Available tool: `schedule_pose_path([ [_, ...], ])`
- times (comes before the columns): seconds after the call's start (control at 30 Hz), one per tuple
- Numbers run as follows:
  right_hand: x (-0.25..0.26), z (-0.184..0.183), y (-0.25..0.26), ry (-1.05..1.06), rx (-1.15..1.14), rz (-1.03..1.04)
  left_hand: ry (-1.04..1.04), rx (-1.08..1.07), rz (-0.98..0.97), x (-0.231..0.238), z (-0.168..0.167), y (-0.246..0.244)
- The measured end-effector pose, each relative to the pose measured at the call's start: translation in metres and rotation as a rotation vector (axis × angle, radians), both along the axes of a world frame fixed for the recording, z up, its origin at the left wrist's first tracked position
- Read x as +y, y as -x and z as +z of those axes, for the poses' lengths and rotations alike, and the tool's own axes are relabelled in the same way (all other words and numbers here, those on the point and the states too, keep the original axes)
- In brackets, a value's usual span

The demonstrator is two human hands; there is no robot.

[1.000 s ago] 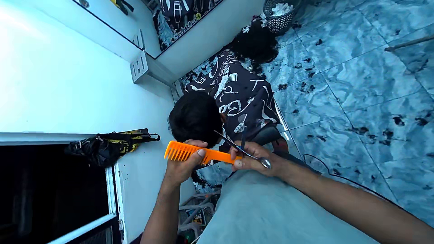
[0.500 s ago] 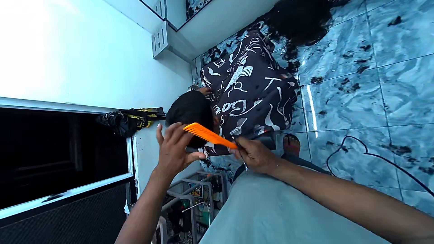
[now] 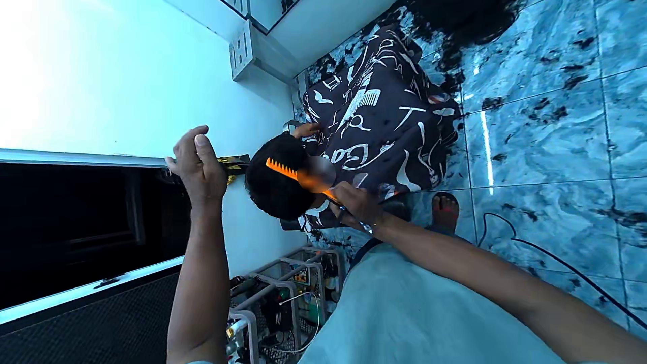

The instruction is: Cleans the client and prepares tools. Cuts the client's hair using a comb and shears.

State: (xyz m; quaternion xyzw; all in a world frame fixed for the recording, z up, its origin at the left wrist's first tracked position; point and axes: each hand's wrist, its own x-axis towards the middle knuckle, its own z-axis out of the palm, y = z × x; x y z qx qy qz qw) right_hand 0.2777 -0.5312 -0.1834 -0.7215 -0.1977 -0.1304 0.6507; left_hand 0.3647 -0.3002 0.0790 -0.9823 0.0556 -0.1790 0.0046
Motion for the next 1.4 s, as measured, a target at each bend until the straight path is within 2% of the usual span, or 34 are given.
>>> schedule_pose_path([
  [0.1,0.002,-0.006,-0.012,0.018,0.162,-0.098,0.014,0.046,0.052,0.002,-0.007,0.003],
  [0.2,-0.005,-0.003,-0.010,0.027,-0.046,-0.003,0.008,0.102,0.120,0.007,-0.006,0.000],
  [0.23,-0.005,-0.002,-0.008,0.040,-0.049,0.029,0.011,0.146,0.148,0.008,-0.008,-0.001],
  [0.27,-0.006,-0.003,-0.011,0.048,0.070,0.043,0.011,0.202,0.158,0.007,-0.010,-0.004],
  [0.33,-0.010,-0.010,-0.029,-0.039,0.521,0.023,-0.013,0.379,0.073,-0.004,-0.018,-0.007],
  [0.4,-0.022,-0.012,-0.049,-0.304,0.900,0.061,-0.085,0.597,-0.172,-0.028,-0.026,0.002],
  [0.43,-0.026,-0.011,-0.053,-0.476,1.023,0.066,-0.059,0.675,-0.352,-0.041,-0.028,0.011],
  [0.47,-0.029,-0.010,-0.058,-0.626,1.118,0.076,0.060,0.701,-0.506,-0.053,-0.027,0.016],
  [0.53,-0.030,-0.007,-0.071,-0.791,1.259,0.137,0.374,0.553,-0.632,-0.055,-0.012,0.014],
  [0.63,-0.012,0.000,-0.081,-0.878,1.347,0.258,0.677,0.167,-0.463,-0.013,0.006,-0.006],
  [0.67,-0.006,0.004,-0.083,-0.877,1.349,0.309,0.702,0.090,-0.351,0.000,0.004,-0.014],
  [0.73,-0.004,0.009,-0.078,-0.772,1.235,0.484,0.594,0.121,-0.017,0.022,-0.008,-0.024],
  [0.8,-0.022,0.006,-0.064,-0.520,0.851,0.642,0.510,0.387,0.349,0.034,-0.027,-0.035],
  [0.87,-0.050,-0.007,-0.044,-0.304,0.389,0.549,0.573,0.699,0.515,0.041,-0.054,-0.045],
  [0.9,-0.065,-0.014,-0.034,-0.250,0.216,0.459,0.601,0.799,0.488,0.039,-0.062,-0.046],
  [0.97,-0.094,-0.016,-0.021,-0.195,0.058,0.268,0.668,0.848,0.235,0.015,-0.055,-0.037],
  [1.03,-0.112,-0.011,-0.015,-0.194,0.094,0.031,0.877,0.835,-0.164,-0.022,-0.012,-0.014],
  [1.1,-0.124,-0.005,-0.022,-0.249,0.229,-0.212,1.295,0.748,-0.498,-0.037,0.035,0.033],
  [1.13,-0.129,0.002,-0.029,-0.288,0.304,-0.300,1.431,0.666,-0.605,-0.031,0.051,0.058],
  [1.17,-0.135,0.011,-0.039,-0.341,0.364,-0.368,1.464,0.564,-0.653,-0.015,0.058,0.078],
  [1.2,-0.140,0.023,-0.050,-0.409,0.393,-0.432,1.421,0.455,-0.638,0.008,0.055,0.091],
  [1.27,-0.156,0.046,-0.079,-0.502,0.354,-0.561,1.186,0.287,-0.502,0.043,0.034,0.093],
  [1.33,-0.182,0.078,-0.106,-0.533,0.236,-0.689,0.934,0.204,-0.360,0.047,0.010,0.082],
  [1.4,-0.217,0.123,-0.122,-0.515,0.090,-0.814,0.794,0.225,-0.376,0.039,-0.004,0.076],
])
